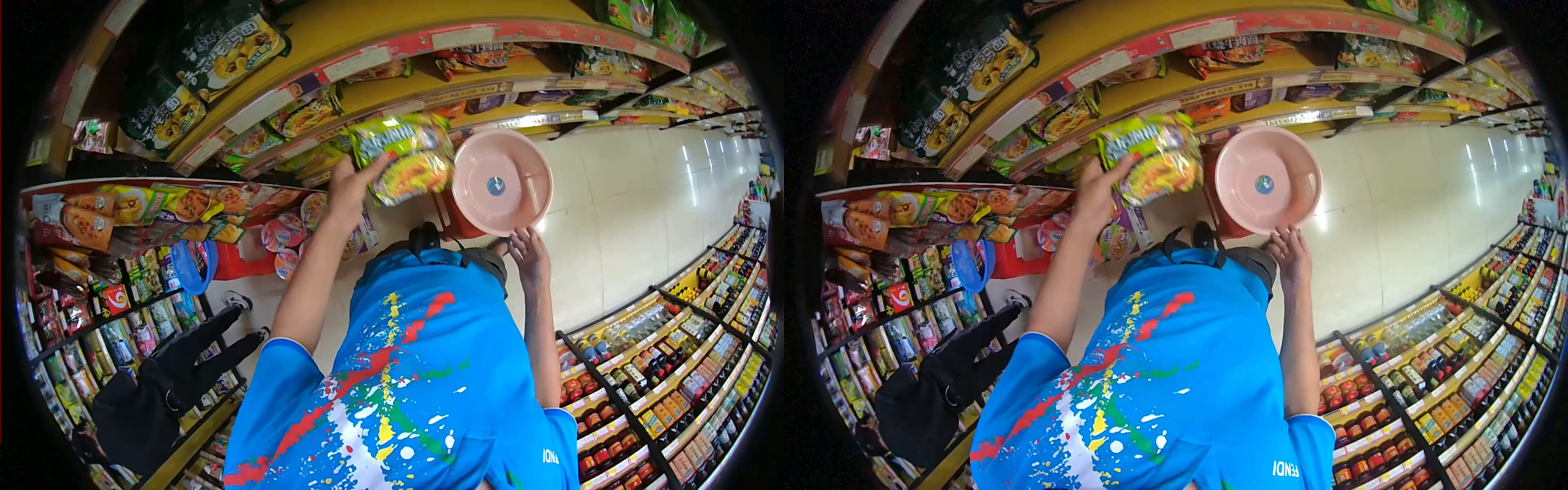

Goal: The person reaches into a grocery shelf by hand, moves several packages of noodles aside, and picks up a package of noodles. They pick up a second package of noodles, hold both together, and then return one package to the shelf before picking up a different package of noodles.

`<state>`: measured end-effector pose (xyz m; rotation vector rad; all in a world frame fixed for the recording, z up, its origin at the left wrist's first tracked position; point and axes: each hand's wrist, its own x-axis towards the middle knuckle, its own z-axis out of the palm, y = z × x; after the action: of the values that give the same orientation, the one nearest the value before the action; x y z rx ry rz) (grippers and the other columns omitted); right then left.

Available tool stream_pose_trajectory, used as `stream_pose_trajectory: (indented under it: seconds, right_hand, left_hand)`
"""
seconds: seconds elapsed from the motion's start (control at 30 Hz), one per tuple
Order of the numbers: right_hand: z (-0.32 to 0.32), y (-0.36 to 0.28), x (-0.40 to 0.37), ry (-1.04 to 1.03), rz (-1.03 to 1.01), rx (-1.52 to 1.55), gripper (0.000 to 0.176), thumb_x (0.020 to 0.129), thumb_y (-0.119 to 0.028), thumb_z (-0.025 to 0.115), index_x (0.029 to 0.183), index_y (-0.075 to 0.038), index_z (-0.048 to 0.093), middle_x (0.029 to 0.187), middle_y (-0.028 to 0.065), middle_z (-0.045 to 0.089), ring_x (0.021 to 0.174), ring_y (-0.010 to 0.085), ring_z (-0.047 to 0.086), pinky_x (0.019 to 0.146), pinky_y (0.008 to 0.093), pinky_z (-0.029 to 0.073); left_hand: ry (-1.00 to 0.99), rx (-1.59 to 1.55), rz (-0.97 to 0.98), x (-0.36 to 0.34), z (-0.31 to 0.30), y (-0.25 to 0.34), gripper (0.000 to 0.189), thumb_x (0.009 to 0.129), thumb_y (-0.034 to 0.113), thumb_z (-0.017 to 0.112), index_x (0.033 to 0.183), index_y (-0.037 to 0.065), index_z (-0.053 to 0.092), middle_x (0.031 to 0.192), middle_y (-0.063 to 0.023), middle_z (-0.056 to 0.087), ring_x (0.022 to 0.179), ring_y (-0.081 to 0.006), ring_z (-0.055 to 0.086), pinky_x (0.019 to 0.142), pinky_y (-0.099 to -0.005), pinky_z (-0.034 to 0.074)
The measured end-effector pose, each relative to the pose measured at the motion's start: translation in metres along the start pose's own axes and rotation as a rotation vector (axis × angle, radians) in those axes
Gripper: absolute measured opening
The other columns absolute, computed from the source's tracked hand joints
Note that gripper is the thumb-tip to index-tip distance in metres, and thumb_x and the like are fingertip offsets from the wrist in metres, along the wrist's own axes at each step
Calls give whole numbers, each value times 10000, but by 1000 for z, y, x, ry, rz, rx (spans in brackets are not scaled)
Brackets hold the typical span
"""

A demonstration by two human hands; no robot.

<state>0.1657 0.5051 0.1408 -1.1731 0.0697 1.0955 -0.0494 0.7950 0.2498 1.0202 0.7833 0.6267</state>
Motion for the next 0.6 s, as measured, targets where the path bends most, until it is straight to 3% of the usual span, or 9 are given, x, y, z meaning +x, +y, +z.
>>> stream_pose_trajectory:
  seconds: [0.13,0.2,0.3,0.4,0.47,0.5,0.53,0.6]
  right_hand:
    - [-107,57,-19,440,203,331,509,926,-310,447,1328,-40,291,1277,169,462,1153,276,469,934,391,398]
    - [-146,85,-40,538,216,238,514,914,-307,470,1320,-37,306,1275,166,464,1142,277,475,928,397,405]
    - [-184,125,-74,656,258,204,476,904,-294,484,1267,-5,377,1229,165,501,1083,269,516,892,395,430]
    - [-206,160,-106,741,383,62,471,889,-262,494,1261,8,394,1214,203,498,1023,291,557,822,390,478]
    - [-204,175,-122,790,458,16,443,879,-254,506,1231,5,428,1175,194,524,958,278,580,775,384,492]
    - [-205,184,-125,802,463,51,436,873,-237,518,1227,1,430,1137,175,544,932,260,590,744,382,497]
    - [-200,186,-127,806,467,65,436,873,-237,518,1227,1,430,1137,175,544,932,260,590,744,382,497]
    - [-186,191,-134,769,427,-20,427,866,-221,530,1218,0,436,1086,155,566,892,245,602,722,373,501]
  left_hand:
    - [270,58,61,41,-19,5,301,840,142,624,1089,-1,535,1062,-60,596,965,-129,553,863,-277,424]
    - [281,-21,110,65,-20,11,320,850,148,614,1123,10,522,1097,-47,576,1025,-135,520,915,-285,373]
    - [312,84,177,96,-11,23,336,838,144,627,1122,-1,521,1098,-57,567,975,-142,530,872,-282,395]
    - [301,62,253,123,-7,29,433,835,143,632,1210,14,458,1184,-63,524,1090,-163,478,962,-300,322]
    - [315,-33,190,138,-13,24,574,819,122,645,1324,104,372,1401,4,309,1294,-136,228,1075,-362,50]
    - [380,84,232,132,-1,28,571,833,142,633,1312,50,336,1262,-55,481,1230,-185,368,1065,-328,160]
    - [370,93,229,125,2,29,571,833,142,633,1312,50,336,1262,-55,481,1230,-185,368,1065,-328,160]
    - [349,26,33,113,5,31,494,845,152,618,1270,36,394,1231,-65,502,1183,-191,423,1037,-342,247]
